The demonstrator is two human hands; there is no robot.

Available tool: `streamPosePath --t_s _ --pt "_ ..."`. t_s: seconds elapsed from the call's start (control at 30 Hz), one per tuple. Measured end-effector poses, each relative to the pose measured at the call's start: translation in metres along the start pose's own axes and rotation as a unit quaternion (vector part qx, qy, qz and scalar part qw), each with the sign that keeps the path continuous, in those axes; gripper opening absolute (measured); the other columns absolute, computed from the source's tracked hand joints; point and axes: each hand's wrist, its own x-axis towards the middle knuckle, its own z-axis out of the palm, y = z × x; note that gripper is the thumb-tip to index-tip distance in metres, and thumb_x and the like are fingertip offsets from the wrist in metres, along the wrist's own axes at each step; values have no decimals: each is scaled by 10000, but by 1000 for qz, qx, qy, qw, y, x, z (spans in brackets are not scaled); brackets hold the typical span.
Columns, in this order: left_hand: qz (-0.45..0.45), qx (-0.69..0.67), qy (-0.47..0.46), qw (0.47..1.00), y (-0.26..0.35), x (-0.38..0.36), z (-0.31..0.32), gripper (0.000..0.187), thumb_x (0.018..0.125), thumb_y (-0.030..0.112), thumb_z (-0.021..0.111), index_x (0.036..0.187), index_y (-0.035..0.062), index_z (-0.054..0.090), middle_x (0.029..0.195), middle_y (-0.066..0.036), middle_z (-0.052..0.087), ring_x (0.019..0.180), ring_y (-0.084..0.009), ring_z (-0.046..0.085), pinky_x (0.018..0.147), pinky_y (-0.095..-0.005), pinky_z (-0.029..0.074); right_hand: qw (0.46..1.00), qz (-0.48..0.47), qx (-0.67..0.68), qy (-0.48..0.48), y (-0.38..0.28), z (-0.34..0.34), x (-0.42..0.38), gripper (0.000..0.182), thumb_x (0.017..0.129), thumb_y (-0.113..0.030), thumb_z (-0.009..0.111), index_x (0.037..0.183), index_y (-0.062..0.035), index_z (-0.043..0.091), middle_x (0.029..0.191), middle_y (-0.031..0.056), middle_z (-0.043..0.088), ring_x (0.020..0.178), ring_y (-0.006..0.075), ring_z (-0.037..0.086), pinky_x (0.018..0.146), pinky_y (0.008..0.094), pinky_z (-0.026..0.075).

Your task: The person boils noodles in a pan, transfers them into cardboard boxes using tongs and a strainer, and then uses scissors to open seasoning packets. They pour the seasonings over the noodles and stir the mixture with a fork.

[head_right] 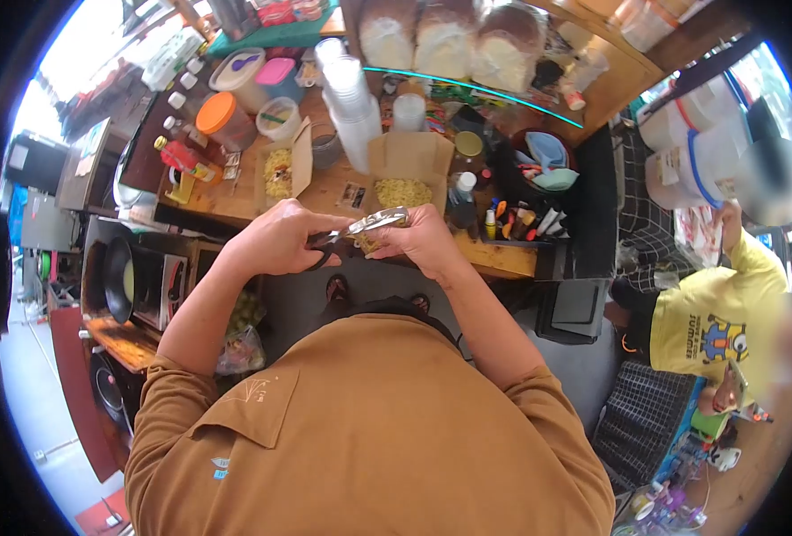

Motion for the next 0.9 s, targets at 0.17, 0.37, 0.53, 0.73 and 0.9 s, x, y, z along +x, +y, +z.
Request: streamPosePath --t_s 0.17,0.37,0.53,0.73,0.9 --pt "-60 10 0 998 -8 -37 -13 690 763 185 780 1411 203 544 631 -151 622 598 -338 619 630 -420 488 999 21 -6 -45 14 33 26 158 852 -8 721 995 56 707 918 103 719 791 150 685 663 307 629" --pt "-47 32 33 998 -34 -92 -30 733 783 188 752 1462 244 482 618 -154 608 589 -343 611 610 -432 485 995 37 -36 -86 20 104 49 156 840 -19 730 986 37 721 915 102 727 797 149 694 662 302 625" --pt "-57 55 63 995 -81 -161 -38 615 782 193 744 1372 260 585 636 -155 631 598 -345 624 607 -428 499 991 45 -59 -116 36 175 79 147 834 -30 736 969 28 734 901 89 732 784 147 696 667 301 618" --pt "-134 -6 125 983 -133 -266 -37 575 778 198 750 1333 272 619 627 -159 628 610 -359 627 627 -435 507 966 100 -134 -196 79 274 121 147 839 -19 725 981 20 729 908 105 733 809 185 714 707 299 608" --pt "-155 -9 221 963 -176 -352 -15 584 781 181 752 1338 284 610 638 -172 620 577 -371 596 608 -427 503 930 146 -146 -305 130 352 154 213 845 -72 749 1039 18 743 945 82 743 808 126 692 767 269 568"
